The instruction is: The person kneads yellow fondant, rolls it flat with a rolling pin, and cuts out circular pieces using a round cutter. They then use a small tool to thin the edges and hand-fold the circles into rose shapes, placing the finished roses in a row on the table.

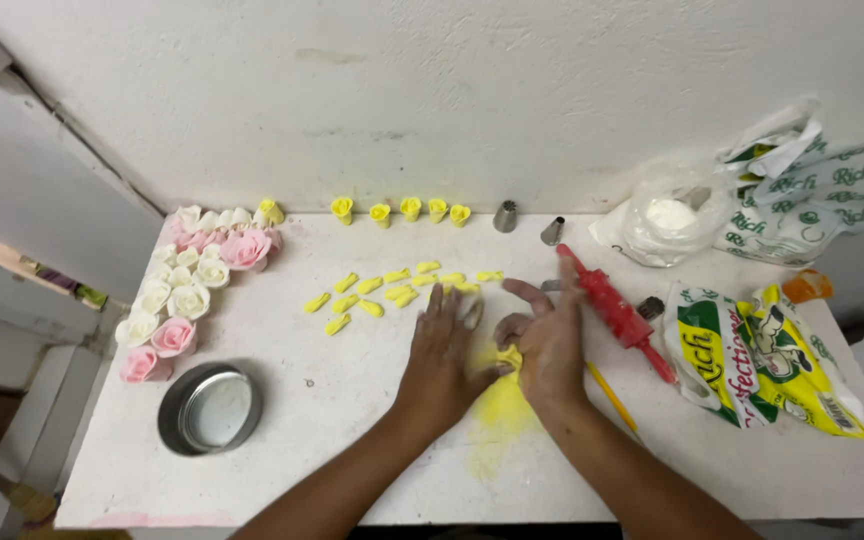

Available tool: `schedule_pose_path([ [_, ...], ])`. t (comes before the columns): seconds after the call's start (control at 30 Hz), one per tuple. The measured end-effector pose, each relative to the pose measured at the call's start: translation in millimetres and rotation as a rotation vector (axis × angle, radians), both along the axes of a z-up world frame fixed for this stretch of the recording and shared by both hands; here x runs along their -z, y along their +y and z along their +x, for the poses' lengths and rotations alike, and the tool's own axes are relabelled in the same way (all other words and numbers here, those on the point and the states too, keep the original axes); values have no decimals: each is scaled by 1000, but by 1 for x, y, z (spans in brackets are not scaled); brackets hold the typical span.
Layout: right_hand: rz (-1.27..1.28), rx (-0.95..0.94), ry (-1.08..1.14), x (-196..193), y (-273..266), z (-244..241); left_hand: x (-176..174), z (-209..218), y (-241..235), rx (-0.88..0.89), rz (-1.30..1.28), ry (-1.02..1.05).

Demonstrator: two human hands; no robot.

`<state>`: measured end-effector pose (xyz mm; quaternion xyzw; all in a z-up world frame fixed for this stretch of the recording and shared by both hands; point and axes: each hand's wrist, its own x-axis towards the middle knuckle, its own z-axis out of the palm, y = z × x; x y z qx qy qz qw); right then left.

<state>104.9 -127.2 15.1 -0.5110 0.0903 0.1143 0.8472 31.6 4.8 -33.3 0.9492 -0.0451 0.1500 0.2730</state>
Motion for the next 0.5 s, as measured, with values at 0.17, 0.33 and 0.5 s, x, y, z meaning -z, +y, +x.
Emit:
schedule_pose_path([
  [0.17,163,-260,-271,22,-32,-48,-24,-41,-22,233,-92,191],
  [0.33,-665,-624,-865,42,-29,-23,-7,-26,-27,259,189,36],
  [0.5,-1108,-501,-1288,45,-10,13,15,4,-17,95,228,-117],
])
